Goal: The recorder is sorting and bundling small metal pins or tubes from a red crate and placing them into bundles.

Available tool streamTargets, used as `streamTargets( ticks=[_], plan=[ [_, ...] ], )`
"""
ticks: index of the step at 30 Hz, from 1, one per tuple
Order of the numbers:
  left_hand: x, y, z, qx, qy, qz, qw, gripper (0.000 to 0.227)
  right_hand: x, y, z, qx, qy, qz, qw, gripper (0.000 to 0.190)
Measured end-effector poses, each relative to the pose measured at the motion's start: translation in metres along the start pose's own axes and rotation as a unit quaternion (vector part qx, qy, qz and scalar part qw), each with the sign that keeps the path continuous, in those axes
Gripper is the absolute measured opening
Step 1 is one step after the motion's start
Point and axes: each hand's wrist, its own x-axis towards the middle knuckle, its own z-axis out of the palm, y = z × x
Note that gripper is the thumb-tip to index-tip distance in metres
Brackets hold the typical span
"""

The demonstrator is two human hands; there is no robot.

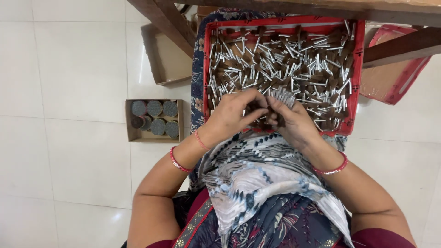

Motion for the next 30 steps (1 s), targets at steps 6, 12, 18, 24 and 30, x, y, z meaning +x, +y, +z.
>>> streamTargets(
  ticks=[6, 12, 18, 24, 30],
  plan=[
    [0.017, -0.036, 0.013, 0.193, -0.093, 0.137, 0.967, 0.03, -0.005, -0.027, -0.029, 0.091, 0.08, -0.041, 0.992, 0.021],
    [0.015, -0.065, 0.029, 0.279, -0.162, 0.162, 0.933, 0.028, -0.019, -0.039, -0.036, 0.073, 0.116, -0.039, 0.99, 0.018],
    [0.017, -0.042, 0.018, 0.101, -0.024, 0.036, 0.994, 0.016, -0.021, -0.021, -0.036, 0.087, 0.084, -0.028, 0.992, 0.016],
    [0.008, 0.002, 0.033, 0.077, 0.059, 0.037, 0.995, 0.018, -0.006, 0.003, -0.006, 0.095, 0.052, -0.022, 0.994, 0.022],
    [0.004, 0.012, 0.024, 0.123, 0.081, 0.03, 0.989, 0.021, 0.009, 0.011, -0.009, 0.152, 0.085, -0.047, 0.984, 0.02]
  ],
)
